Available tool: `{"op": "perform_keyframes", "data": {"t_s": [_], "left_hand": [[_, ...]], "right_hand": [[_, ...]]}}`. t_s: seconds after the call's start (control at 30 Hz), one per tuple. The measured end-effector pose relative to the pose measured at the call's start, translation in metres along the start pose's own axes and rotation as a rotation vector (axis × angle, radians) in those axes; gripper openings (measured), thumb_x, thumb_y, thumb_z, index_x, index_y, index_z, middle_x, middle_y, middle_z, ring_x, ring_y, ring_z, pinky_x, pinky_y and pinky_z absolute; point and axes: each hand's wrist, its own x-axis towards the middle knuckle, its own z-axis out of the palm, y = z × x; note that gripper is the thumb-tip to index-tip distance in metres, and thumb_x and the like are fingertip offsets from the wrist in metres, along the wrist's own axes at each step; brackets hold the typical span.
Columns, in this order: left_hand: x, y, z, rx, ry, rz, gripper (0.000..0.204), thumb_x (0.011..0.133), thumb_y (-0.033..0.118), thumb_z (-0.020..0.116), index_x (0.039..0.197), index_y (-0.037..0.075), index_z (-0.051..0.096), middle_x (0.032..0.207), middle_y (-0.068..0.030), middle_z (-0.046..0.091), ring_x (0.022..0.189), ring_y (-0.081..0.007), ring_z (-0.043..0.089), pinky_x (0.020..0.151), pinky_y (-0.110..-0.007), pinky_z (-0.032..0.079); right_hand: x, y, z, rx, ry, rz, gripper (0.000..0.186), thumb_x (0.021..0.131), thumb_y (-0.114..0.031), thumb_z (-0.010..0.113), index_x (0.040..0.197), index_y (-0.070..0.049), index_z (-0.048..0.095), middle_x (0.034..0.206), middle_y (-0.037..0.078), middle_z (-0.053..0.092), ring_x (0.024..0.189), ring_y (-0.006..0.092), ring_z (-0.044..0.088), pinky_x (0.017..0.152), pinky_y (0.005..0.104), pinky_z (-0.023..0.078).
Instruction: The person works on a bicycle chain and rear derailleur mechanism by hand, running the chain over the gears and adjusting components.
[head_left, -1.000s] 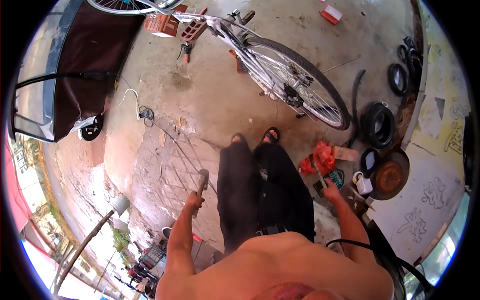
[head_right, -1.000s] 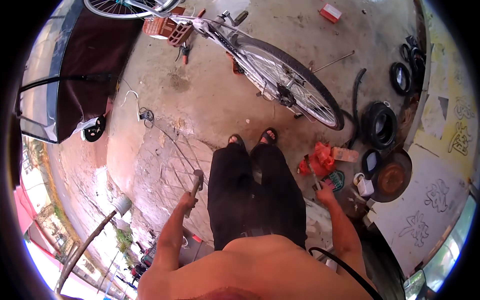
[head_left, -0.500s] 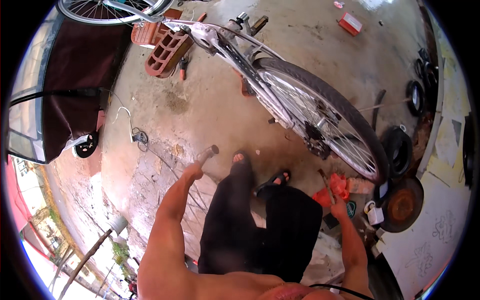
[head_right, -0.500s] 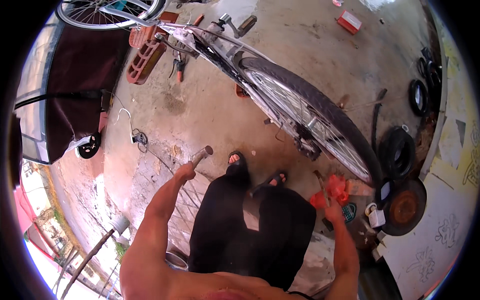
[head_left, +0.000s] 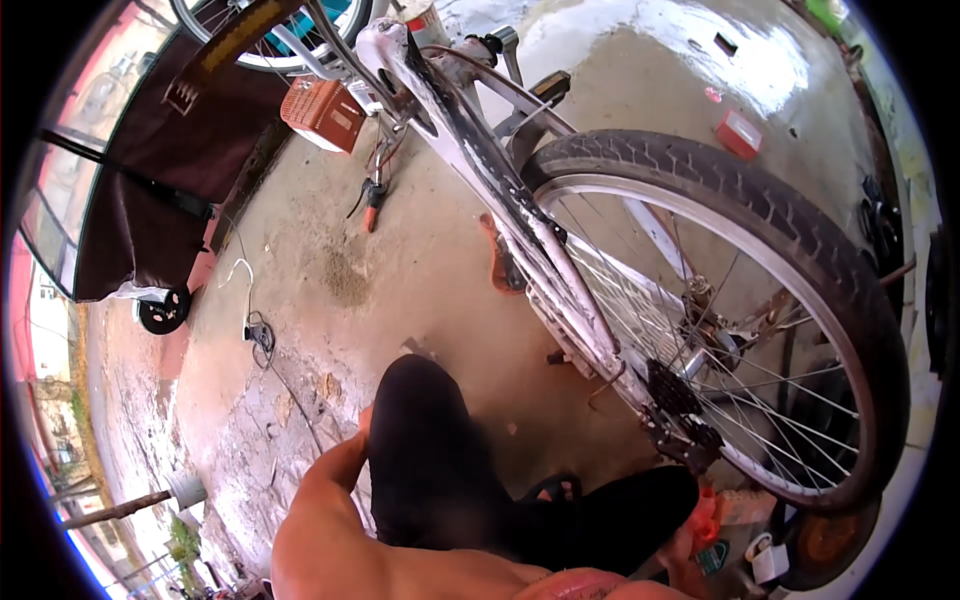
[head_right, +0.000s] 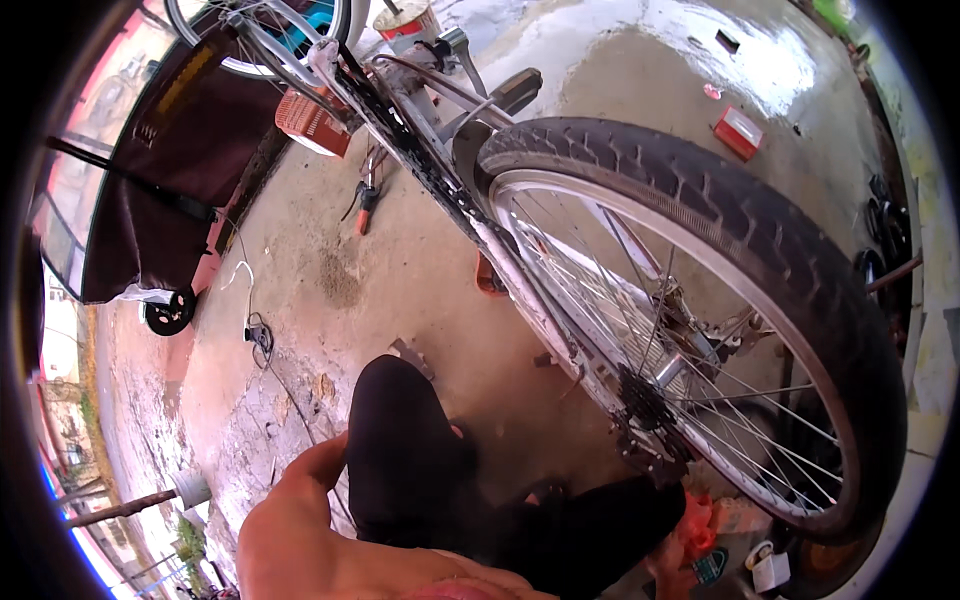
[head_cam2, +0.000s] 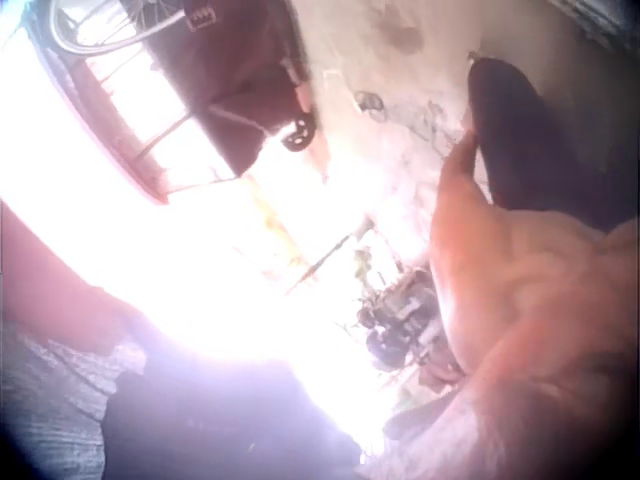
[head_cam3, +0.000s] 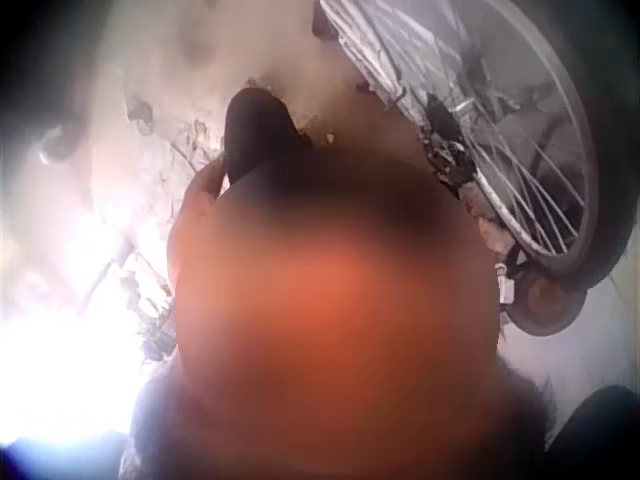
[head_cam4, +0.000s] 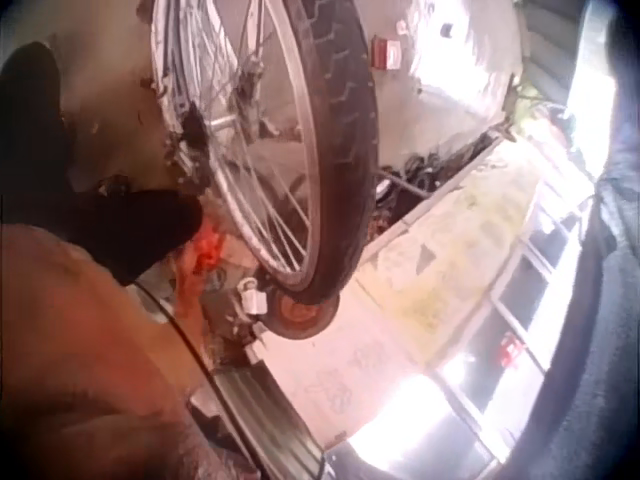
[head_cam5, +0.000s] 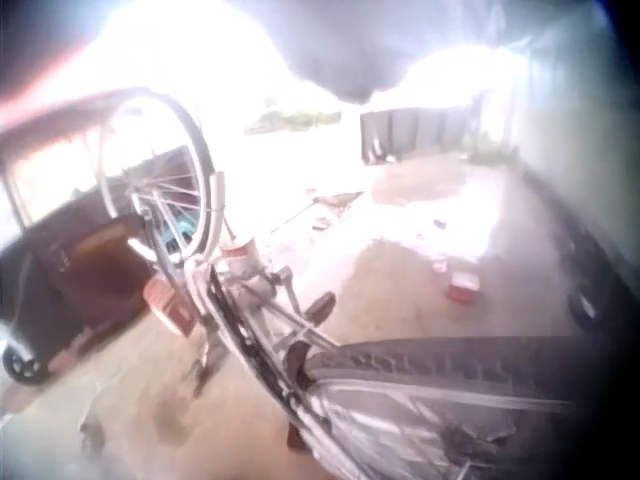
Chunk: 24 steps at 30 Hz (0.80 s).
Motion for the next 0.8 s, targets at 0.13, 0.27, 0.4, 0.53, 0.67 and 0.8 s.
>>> {"op": "perform_keyframes", "data": {"t_s": [0.13,0.27,0.4,0.53,0.67,0.8], "left_hand": [[0.007,0.063,0.016,-0.094,0.09,-0.053,0.039,0.095,0.036,0.058,0.121,0.007,0.063,0.113,-0.0239,0.063,0.097,-0.0443,0.067,0.084,-0.052,0.055],[0.041,0.066,-0.068,-0.302,0.411,-0.037,0.035,0.09,0.03,0.067,0.113,0.004,0.073,0.111,-0.0226,0.067,0.101,-0.0394,0.067,0.092,-0.046,0.053],[0.082,0.156,-0.191,-0.808,0.649,0.087,0.031,0.093,0.023,0.068,0.111,-0.002,0.072,0.097,-0.0135,0.075,0.091,-0.0197,0.07,0.085,-0.033,0.054],[0.063,0.262,-0.287,-1.06,0.776,0.361,0.024,0.097,0.018,0.067,0.111,-0.002,0.071,0.091,-0.0044,0.07,0.084,-0.0124,0.066,0.082,-0.029,0.053],[0.055,0.381,-0.294,-1.442,0.624,0.559,0.02,0.097,0.015,0.068,0.109,0.0,0.071,0.093,-0.0034,0.07,0.081,-0.0114,0.063,0.077,-0.026,0.051],[0.051,0.413,-0.281,-1.612,0.456,0.586,0.016,0.098,0.014,0.066,0.102,-0.001,0.069,0.082,-0.0024,0.066,0.071,-0.0098,0.057,0.067,-0.025,0.047]], "right_hand": [[-0.006,0.051,0.003,0.315,0.05,0.178,0.038,0.097,-0.016,0.06,0.134,-0.005,0.057,0.114,0.01,0.066,0.097,0.0245,0.063,0.083,0.0384,0.052],[0.011,0.058,0.015,1.088,-0.038,0.201,0.035,0.097,-0.013,0.06,0.131,-0.004,0.057,0.109,0.008,0.066,0.09,0.0206,0.063,0.077,0.0362,0.053],[0.018,0.057,-0.03,1.072,0.095,0.039,0.037,0.096,-0.01,0.062,0.132,-0.002,0.056,0.102,0.006,0.066,0.081,0.0166,0.062,0.069,0.0343,0.053],[0.001,-0.047,-0.068,0.627,0.428,0.027,0.016,0.094,-0.007,0.064,0.109,-0.001,0.066,0.096,0.004,0.066,0.075,0.0172,0.062,0.067,0.0288,0.05],[-0.059,-0.115,-0.099,0.31,0.715,-0.209,0.025,0.095,-0.008,0.064,0.118,0.002,0.065,0.103,0.008,0.067,0.084,0.0173,0.064,0.077,0.0305,0.052],[-0.15,-0.261,-0.093,0.194,0.654,-0.233,0.023,0.093,-0.011,0.065,0.112,0.001,0.067,0.099,0.007,0.068,0.086,0.0175,0.064,0.08,0.0301,0.052]]}}
